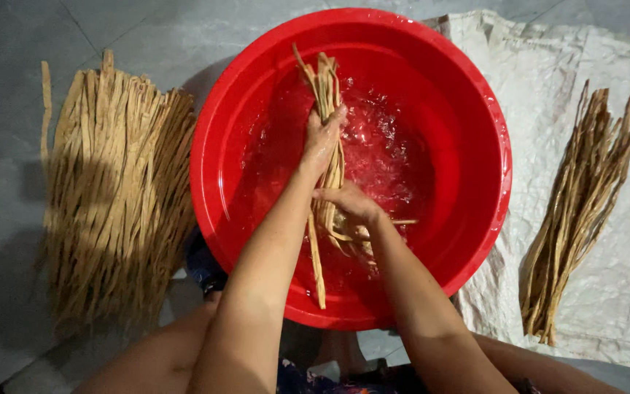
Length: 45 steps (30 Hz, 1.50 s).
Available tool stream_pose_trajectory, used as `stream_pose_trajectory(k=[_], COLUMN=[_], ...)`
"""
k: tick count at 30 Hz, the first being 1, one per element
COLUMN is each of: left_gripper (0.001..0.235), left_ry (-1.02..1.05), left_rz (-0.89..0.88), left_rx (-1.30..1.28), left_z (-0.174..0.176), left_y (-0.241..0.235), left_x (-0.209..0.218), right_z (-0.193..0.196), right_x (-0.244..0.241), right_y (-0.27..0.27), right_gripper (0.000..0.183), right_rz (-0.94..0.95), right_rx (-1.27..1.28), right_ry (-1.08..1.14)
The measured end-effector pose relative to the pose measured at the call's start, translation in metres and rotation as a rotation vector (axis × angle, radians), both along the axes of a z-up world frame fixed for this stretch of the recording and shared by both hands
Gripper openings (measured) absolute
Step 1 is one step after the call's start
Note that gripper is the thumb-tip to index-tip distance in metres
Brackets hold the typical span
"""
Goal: The person repeatedly washes bundles of dried sticks in a red basin of water, then places them on a white cloth. The person handles the sticks by hand, submerging and agitating them in the water before setting them aside.
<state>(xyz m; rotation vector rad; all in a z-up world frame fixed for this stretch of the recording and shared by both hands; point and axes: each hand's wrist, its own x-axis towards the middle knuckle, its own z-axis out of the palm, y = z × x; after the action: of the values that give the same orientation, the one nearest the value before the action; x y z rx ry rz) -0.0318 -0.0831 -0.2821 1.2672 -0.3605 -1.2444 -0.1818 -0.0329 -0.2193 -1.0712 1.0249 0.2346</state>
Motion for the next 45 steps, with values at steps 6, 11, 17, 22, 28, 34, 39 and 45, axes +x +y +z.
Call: stream_pose_trajectory(k=[6,11,17,22,28,34,39,45], left_gripper=[0.096,0.100,0.099,0.098,0.098,0.097,0.102,0.104], left_ry=[-0.120,0.128,0.289,0.336,0.312,0.257,0.322,0.272], left_rz=[-0.268,-0.424,-0.220,-0.292,-0.362,-0.258,-0.297,-0.272], left_rx=[0.438,0.591,0.060,0.223,-0.046,-0.106,0.047,-0.042], left_z=[0.038,0.031,0.035,0.066,0.104,0.086,0.070,0.062], left_y=[0.064,0.106,0.107,0.093,0.091,0.095,0.090,0.115], left_x=[0.017,-0.025,-0.011,-0.046,-0.030,-0.019,-0.046,-0.010], right_z=[-0.027,-0.019,0.023,0.053,0.093,0.077,0.052,0.068], right_x=[-0.026,0.016,0.070,0.034,0.052,0.059,0.029,0.062], right_y=[-0.005,0.025,0.071,-0.013,0.023,0.040,-0.002,0.063], right_gripper=[0.042,0.044,0.080,0.070,0.075,0.080,0.075,0.085], right_rz=[-0.686,-0.646,-0.389,-0.345,-0.600,-0.406,-0.382,-0.347], right_rx=[0.218,-0.534,-1.000,-0.756,-0.419,-0.762,-0.834,-1.037], right_ry=[-0.111,-0.155,-0.048,0.235,-0.057,-0.058,0.302,-0.189])
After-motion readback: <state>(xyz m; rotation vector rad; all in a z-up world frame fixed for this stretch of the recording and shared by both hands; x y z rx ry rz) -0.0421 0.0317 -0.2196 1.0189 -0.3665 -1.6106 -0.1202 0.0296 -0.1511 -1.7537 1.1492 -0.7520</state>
